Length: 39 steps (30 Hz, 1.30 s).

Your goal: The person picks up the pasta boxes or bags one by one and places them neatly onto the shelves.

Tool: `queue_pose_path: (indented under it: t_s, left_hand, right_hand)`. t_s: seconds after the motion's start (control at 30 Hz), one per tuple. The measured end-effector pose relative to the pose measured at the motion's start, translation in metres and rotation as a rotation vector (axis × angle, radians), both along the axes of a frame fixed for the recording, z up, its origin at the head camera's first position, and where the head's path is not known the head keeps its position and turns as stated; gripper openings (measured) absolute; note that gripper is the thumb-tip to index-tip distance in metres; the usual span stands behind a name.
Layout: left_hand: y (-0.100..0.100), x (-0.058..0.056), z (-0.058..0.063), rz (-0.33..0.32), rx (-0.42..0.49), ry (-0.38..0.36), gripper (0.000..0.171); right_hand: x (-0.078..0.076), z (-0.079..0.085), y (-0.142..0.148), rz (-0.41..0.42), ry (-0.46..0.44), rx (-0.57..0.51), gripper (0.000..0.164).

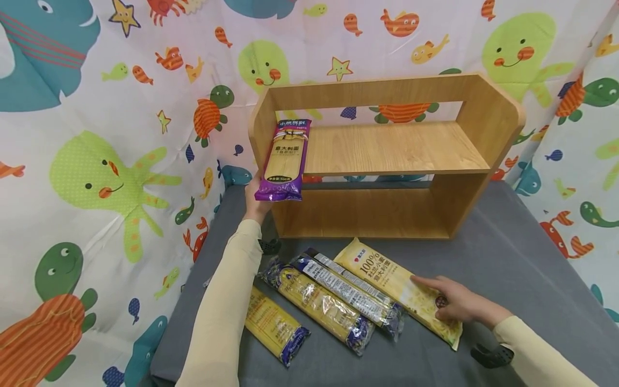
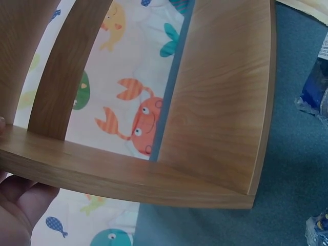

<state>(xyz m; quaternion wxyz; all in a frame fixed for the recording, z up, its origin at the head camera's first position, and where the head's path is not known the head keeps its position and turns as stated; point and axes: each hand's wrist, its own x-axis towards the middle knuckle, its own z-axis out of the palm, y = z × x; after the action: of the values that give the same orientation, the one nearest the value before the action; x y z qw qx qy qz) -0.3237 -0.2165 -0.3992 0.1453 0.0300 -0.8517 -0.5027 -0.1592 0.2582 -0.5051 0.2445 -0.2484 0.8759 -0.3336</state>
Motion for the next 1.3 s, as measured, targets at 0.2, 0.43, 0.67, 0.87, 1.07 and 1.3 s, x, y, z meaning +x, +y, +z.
queue_pose_path:
  t_s: [0.2,0.43,0.67,0.87,1.07,1.3]
  left_hand:
    - [0.002,0.002,-0.002,0.005,-0.005,-0.015,0.062]
    - [0.002,0.002,-0.005,-0.006,-0.001,-0.009,0.062]
    - [0.004,-0.001,-0.003,-0.020,-0.005,0.009,0.061]
    - [0.004,-0.003,-0.002,-0.024,0.000,0.013,0.060]
    - [0.002,-0.003,-0.001,-0.013,-0.020,0.016,0.061]
    - [-0.001,0.000,0.000,-0.009,0.008,-0.007,0.065]
  right_hand:
    - [-0.004,0.006,-0.011,0.053,-0.019,0.033,0.100]
    - [-0.004,0.009,-0.015,0.034,-0.077,0.048,0.108]
    - [0.000,0.015,-0.012,0.072,-0.172,0.002,0.115]
    - [0.005,0.019,0.000,0.088,-0.320,-0.058,0.110]
    - [0.018,0.014,0.017,0.059,-0.342,-0.127,0.106]
    - [0.038,0.005,0.034,0.036,-0.345,-0.236,0.103]
